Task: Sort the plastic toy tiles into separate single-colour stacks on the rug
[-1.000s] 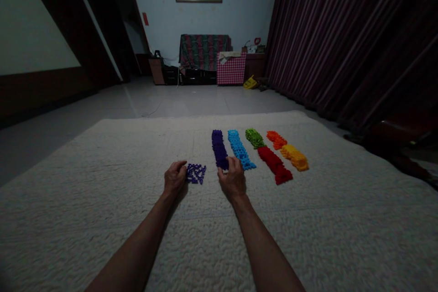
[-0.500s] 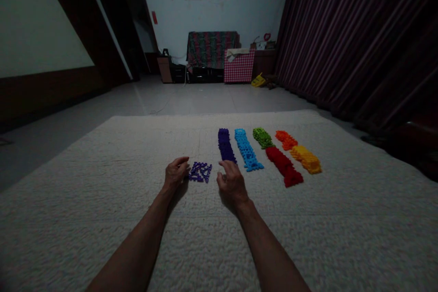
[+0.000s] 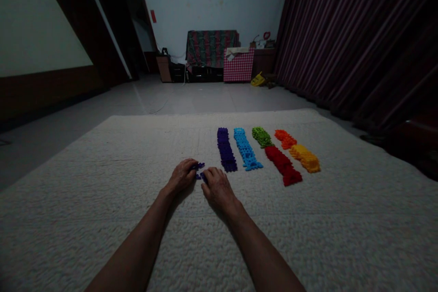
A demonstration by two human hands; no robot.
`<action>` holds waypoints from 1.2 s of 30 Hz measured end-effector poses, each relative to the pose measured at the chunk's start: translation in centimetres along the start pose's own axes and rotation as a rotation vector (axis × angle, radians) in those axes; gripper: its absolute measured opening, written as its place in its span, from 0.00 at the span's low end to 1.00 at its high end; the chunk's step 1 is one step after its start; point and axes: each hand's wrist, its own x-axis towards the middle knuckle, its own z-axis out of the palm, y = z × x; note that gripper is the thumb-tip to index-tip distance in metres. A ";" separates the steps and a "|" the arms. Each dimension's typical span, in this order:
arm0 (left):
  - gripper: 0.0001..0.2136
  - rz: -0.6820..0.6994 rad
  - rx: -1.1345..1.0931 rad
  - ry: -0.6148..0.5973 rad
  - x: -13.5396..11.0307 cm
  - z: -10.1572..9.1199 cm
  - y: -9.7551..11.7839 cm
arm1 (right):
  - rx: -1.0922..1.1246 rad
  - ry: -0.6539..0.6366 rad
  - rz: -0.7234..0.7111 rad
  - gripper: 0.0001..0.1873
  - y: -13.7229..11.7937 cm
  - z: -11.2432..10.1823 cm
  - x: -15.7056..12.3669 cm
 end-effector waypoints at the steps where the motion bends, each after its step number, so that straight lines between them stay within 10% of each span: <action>1: 0.18 -0.016 0.003 0.011 0.0 0.1 -0.1 | 0.007 -0.006 0.002 0.17 -0.1 -0.1 0.0; 14: 0.17 -0.057 0.021 0.051 0.1 0.3 -0.2 | 0.197 0.220 0.178 0.17 1.7 -0.6 0.1; 36: 0.17 -0.057 0.024 0.080 0.2 0.7 -0.7 | 0.012 0.074 0.045 0.19 1.4 -0.8 -0.8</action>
